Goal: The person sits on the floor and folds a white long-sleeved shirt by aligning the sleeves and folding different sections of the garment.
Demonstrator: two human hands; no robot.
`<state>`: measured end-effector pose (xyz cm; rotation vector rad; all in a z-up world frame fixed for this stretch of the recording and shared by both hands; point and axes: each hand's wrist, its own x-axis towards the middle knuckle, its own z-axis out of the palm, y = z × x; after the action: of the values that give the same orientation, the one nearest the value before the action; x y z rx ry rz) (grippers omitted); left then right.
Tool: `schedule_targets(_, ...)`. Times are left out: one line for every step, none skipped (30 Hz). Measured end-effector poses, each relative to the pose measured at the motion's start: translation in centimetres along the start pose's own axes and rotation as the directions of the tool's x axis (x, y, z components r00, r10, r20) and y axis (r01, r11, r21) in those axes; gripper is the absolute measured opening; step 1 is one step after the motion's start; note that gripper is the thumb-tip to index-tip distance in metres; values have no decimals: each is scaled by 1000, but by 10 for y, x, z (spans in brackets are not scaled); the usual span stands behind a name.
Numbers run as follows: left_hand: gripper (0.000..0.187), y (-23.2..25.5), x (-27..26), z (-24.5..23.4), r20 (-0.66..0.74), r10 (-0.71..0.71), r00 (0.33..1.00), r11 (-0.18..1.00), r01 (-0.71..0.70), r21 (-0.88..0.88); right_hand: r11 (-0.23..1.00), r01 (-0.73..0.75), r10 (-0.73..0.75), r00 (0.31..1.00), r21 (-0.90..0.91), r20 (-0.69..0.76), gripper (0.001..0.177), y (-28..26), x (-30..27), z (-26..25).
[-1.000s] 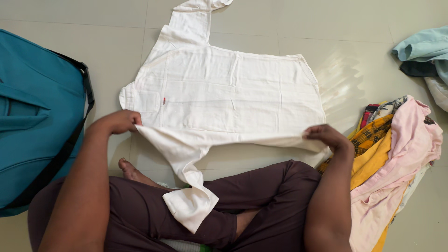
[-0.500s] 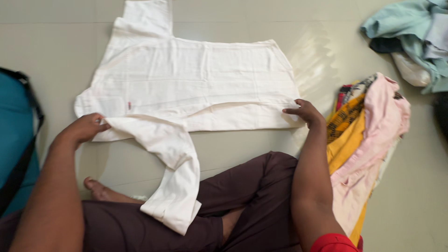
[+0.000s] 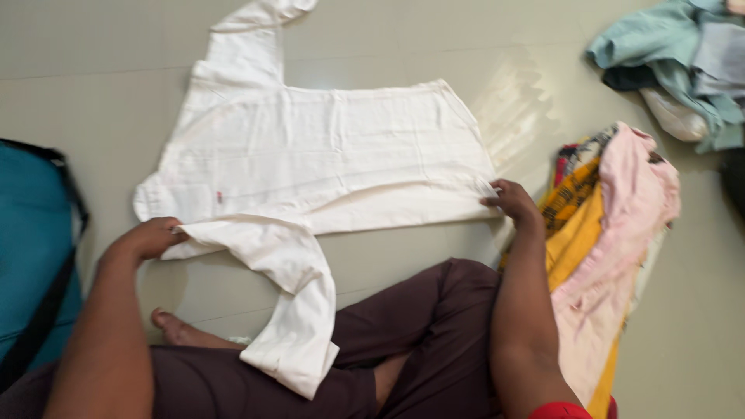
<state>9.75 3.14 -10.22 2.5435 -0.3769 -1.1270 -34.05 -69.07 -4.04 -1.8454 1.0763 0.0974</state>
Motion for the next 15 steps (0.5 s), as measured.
schedule_targets(35, 6, -1, -4, 27, -19, 999, 999, 18, 40, 1000, 17, -17, 1000, 2, 12, 60, -3, 2, 5)
schedule_targets(35, 14, -5, -7, 17, -25, 1000, 999, 25, 35, 1000, -29, 29, 999, 11, 33, 59, 0, 1, 1)
schedule_targets(35, 22, -11, -10, 20, -25, 999, 998, 24, 54, 997, -75, 74, 996, 19, 54, 58, -1, 1, -3)
schedule_targets(34, 33, -19, -9, 27, -25, 999, 997, 23, 71, 998, -68, 67, 996, 14, 61, 58, -6, 3, -1)
schedule_targets(34, 44, -27, -10, 20, -32, 999, 997, 31, 64, 998, -54, 54, 998, 27, 15, 51, -13, 4, 5)
schedule_targets(35, 54, -36, -13, -30, -15, 999, 999, 16, 33, 998, -46, 47, 998, 42, -33, 48, -21, 1, 10)
schedule_targets(38, 64, -45, -14, -81, 1, 997, 1000, -1, 3, 998, -45, 46, 999, 39, -27, 48, -27, 1, 13)
schedule_targets(38, 73, -52, -11, -82, -2, 997, 1000, 3, 2, 999, -26, 28, 998, 29, -64, 51, -32, 2, 17)
schedule_targets(38, 79, -57, -9, -131, 89, 987, 993, -99, -68, 1000, -7, 9, 995, 19, -101, 53, -35, 2, 19)
schedule_targets(40, 83, -61, -10, -188, 177, 966, 970, -203, -132, 1000, -4, 6, 995, 18, -99, 53, -38, 3, 20)
schedule_targets(40, 85, -62, -10, -191, 175, 966, 970, -202, -133, 1000, 9, -7, 998, 24, -69, 50, -40, 3, 19)
schedule_targets(31, 87, -61, -8, -175, 200, 964, 962, -227, -154, 999, 23, -22, 999, 28, -41, 46, -43, 4, 20)
schedule_targets(24, 88, -60, -7, -159, 225, 961, 952, -252, -176, 999, 28, -27, 999, 27, -40, 46, -47, 3, 21)
schedule_targets(24, 89, -60, -8, -161, 224, 961, 951, -251, -178, 989, 101, -90, 990, 105, -109, 43, -51, 0, 22)
schedule_targets(22, 91, -60, -8, -129, 129, 983, 974, -150, -171, 968, 178, -146, 972, 177, -182, 40, -57, -4, 23)
